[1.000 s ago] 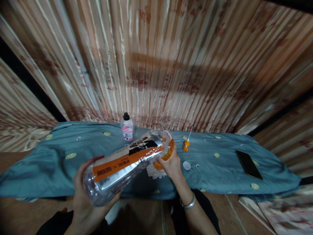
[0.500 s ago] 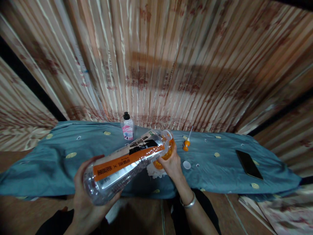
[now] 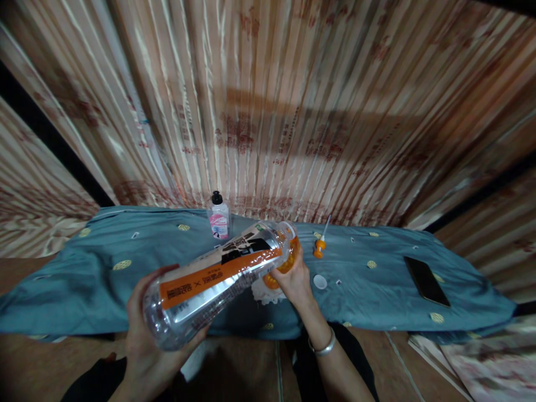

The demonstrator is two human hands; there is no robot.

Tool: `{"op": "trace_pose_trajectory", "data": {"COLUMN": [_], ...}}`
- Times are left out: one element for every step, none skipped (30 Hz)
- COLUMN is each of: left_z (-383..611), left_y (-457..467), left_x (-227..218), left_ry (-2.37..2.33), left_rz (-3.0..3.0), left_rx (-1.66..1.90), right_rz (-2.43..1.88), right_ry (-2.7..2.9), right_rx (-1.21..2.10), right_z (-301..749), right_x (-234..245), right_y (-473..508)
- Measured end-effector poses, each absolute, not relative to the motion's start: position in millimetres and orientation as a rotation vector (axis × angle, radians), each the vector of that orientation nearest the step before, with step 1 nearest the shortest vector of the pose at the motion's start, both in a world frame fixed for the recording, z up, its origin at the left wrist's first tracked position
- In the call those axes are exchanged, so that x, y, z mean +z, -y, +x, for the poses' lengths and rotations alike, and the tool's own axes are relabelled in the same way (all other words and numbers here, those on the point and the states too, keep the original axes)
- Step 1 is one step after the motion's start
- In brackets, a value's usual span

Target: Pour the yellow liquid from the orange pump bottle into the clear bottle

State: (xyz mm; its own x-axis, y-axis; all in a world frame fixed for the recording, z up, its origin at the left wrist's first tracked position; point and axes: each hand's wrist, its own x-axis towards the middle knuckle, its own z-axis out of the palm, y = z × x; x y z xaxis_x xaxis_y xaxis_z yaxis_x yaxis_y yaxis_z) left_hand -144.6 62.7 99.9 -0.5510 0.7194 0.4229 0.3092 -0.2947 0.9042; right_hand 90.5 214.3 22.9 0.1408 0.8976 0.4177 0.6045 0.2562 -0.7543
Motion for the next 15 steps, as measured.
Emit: {"op": "trace_pose_trajectory", "data": {"left_z": [-143.7, -142.8, -142.0, -141.5, -141.2, -141.1, -141.3, -141.6, -141.9, -142.2, -142.4, -142.5, -142.5, -142.5, -142.4], "left_y": [-62.6, -62.4, -62.1, -61.9, -61.7, -61.5, -61.3, -61.2, -61.1, -61.1, -61.1, -61.2, -61.3, -61.5, -61.7], "left_x": [100.9, 101.8, 102.6, 103.2, 103.6, 103.7, 103.7, 103.7, 103.7, 103.7, 103.8, 103.9, 104.0, 103.8, 103.4], "left_ry": [-1.631, -1.612, -1.594, -1.588, -1.585, -1.586, -1.594, -1.602, -1.604, -1.599, -1.595, -1.593, -1.594, -1.597, -1.603], "left_rz": [1.259, 1.230, 1.207, 1.195, 1.190, 1.195, 1.207, 1.218, 1.222, 1.222, 1.221, 1.221, 1.222, 1.229, 1.238], "left_rx": [1.911, 1.907, 1.905, 1.908, 1.913, 1.917, 1.916, 1.909, 1.899, 1.890, 1.887, 1.889, 1.894, 1.901, 1.906], "right_rz": [-1.446, -1.447, -1.448, -1.450, -1.451, -1.450, -1.447, -1.444, -1.443, -1.443, -1.446, -1.448, -1.448, -1.446, -1.442], "right_ry": [1.557, 1.556, 1.554, 1.550, 1.544, 1.540, 1.537, 1.536, 1.536, 1.538, 1.543, 1.547, 1.548, 1.549, 1.551], "right_rx": [0.380, 0.382, 0.385, 0.388, 0.391, 0.394, 0.398, 0.402, 0.407, 0.413, 0.416, 0.414, 0.406, 0.395, 0.384], "right_z": [90.2, 89.9, 89.5, 89.1, 88.9, 88.7, 88.6, 88.6, 88.7, 88.9, 89.0, 89.1, 89.2, 89.3, 89.4], "right_x": [23.2, 23.6, 24.1, 24.5, 24.9, 25.3, 25.6, 25.7, 25.8, 25.8, 25.5, 25.2, 24.6, 23.9, 23.1], "right_y": [-214.2, -214.1, -214.0, -213.9, -213.7, -213.6, -213.4, -213.2, -213.1, -212.9, -212.9, -212.9, -212.9, -213.1, -213.3]}}
